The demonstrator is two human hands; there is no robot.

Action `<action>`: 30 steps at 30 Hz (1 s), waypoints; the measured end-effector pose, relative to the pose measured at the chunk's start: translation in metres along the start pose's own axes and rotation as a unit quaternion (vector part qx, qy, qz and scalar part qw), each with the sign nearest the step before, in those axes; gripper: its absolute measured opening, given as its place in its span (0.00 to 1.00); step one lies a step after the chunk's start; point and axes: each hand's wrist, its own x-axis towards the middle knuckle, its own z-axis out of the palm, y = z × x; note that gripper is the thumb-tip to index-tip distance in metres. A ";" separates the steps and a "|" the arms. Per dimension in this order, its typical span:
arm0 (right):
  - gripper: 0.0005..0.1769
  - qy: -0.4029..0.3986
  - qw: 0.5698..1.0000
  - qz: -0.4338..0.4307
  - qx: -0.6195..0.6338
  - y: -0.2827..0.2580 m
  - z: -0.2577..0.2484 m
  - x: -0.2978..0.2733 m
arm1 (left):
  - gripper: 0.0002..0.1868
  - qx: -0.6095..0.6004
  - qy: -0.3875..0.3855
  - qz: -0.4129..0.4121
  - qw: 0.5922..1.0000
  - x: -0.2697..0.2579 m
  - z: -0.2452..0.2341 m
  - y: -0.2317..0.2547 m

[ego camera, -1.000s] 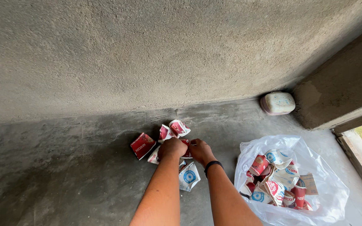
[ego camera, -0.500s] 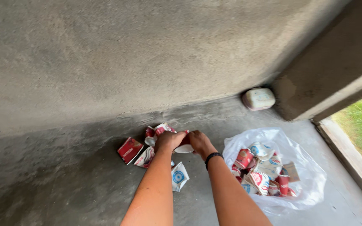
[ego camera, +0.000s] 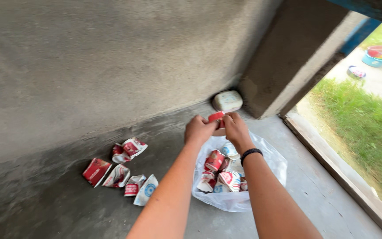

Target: The person gathers crushed paper cups from the floor and places them into a plastic bag. After filling the bag, they tie it shut and then tie several other bags containing various recyclables.

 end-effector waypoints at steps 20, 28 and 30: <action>0.34 -0.050 0.974 0.123 -0.183 0.149 -0.066 -0.015 | 0.24 0.185 -0.197 -0.051 0.961 -0.078 0.124 -0.013; 0.32 -0.051 0.967 0.113 -0.223 0.150 -0.058 -0.013 | 0.16 0.216 -0.185 -0.012 0.959 -0.079 0.117 -0.022; 0.30 -0.029 0.970 0.110 -0.214 0.143 -0.056 -0.013 | 0.15 0.218 -0.175 0.019 0.960 -0.076 0.110 -0.021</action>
